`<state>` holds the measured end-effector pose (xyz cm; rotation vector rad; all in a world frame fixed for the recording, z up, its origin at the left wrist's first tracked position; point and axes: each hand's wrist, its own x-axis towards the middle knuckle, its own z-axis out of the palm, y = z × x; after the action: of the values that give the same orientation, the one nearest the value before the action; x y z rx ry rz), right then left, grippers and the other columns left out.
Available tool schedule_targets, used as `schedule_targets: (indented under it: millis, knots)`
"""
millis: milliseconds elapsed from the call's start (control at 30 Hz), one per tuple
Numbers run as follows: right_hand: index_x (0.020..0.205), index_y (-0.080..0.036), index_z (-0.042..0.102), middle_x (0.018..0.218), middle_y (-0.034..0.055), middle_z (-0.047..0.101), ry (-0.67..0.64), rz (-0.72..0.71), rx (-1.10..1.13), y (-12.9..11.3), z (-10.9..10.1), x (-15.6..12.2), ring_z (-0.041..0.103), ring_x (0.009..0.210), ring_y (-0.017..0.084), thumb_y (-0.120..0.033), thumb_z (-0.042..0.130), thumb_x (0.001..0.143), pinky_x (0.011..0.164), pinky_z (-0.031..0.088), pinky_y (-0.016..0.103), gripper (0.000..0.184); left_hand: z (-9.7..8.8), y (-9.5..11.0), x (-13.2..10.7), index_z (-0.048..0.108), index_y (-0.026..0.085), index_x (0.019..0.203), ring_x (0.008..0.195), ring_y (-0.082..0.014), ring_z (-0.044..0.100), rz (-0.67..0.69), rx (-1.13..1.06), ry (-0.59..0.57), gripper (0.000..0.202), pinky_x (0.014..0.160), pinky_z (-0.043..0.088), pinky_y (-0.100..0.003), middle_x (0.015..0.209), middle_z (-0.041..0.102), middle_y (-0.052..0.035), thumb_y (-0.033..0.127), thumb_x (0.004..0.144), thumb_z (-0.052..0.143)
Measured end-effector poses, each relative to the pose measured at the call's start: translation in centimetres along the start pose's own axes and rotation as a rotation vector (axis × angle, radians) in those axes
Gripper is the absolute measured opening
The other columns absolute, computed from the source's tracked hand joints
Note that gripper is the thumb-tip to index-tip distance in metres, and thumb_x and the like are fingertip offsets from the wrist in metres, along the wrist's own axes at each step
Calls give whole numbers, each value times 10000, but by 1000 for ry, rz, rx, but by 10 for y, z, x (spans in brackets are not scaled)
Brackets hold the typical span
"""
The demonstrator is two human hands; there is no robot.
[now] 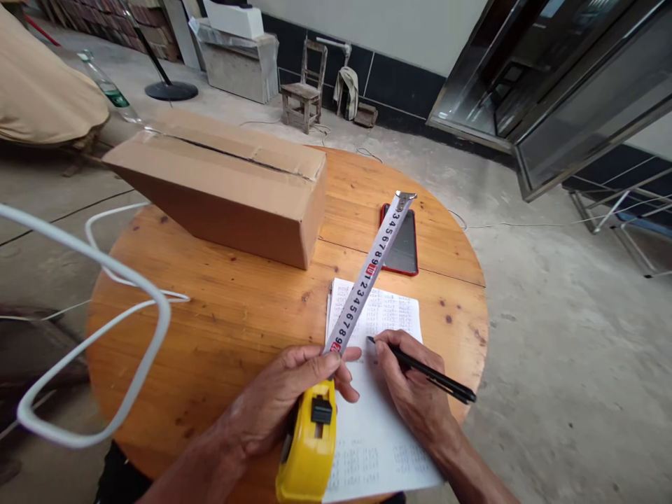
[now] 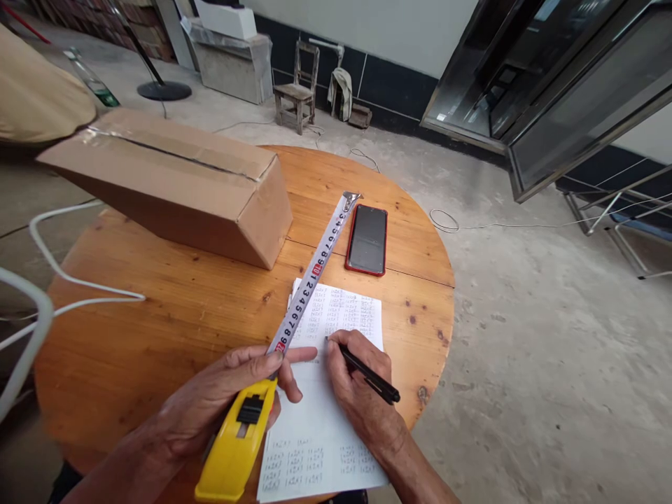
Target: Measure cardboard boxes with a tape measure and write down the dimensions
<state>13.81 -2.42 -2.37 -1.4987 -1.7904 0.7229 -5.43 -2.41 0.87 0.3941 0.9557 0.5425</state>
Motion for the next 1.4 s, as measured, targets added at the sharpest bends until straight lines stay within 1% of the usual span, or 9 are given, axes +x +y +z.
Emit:
schedule_targets:
  millis: [133,267,333,500,633,800,1067,1233,1400]
  knots:
    - [813,-198,595,697,-22,603,3,-11,-8,0,1,1,540,607,104,-195,514,876,591,429,212,103,0,0,0,730,102,762,357,-66,432,-6,4,3,325,383,275,-179,472,602,-12,405,806,620]
    - [796,-190,597,670,-18,602,7,-34,-24,-1,1,2,533,576,104,-198,507,875,565,429,211,120,-1,-2,0,715,113,706,397,-61,471,21,-23,-1,297,394,296,-185,680,694,-49,386,794,639]
    - [789,-188,594,665,-16,601,-3,-40,-30,-1,1,2,529,566,105,-204,503,875,557,429,214,126,-1,-2,-1,712,114,697,417,-65,485,30,-27,-2,291,404,302,-187,729,707,-58,382,792,645]
    - [779,-188,602,662,-10,599,9,9,-19,-1,-1,0,526,563,113,-229,503,876,537,423,220,144,1,1,-2,732,106,742,364,-65,408,21,13,-2,306,399,260,-200,521,639,-26,383,812,621]
    - [770,-187,606,603,-24,556,62,35,-8,0,-2,-1,489,510,105,-247,512,869,502,406,218,149,1,0,-1,738,124,719,446,-89,500,41,-3,11,271,455,312,-216,683,700,-56,369,792,648]
    - [797,-187,611,636,-21,567,74,60,61,2,-3,-3,509,551,107,-256,515,875,525,416,216,142,1,0,-1,739,119,710,545,-131,591,34,22,11,297,518,365,-225,669,701,-67,379,805,631]
    - [841,-189,632,620,-12,575,52,85,72,4,-1,-3,530,549,119,-264,489,892,489,410,219,170,-1,-1,0,695,138,763,431,-63,507,48,4,-12,256,450,314,-212,900,745,-106,375,816,614]
    - [819,-189,635,624,-5,583,59,39,3,1,-1,-1,535,557,127,-250,481,886,498,418,228,179,-1,-1,1,698,131,755,449,-75,515,47,22,-7,271,434,302,-205,854,740,-101,385,805,620]
    - [816,-191,634,638,-2,592,57,35,-7,-1,-1,0,535,562,129,-254,473,888,529,438,237,188,0,0,-1,719,131,695,493,-107,554,54,63,19,305,499,358,-226,788,737,-96,396,806,617]
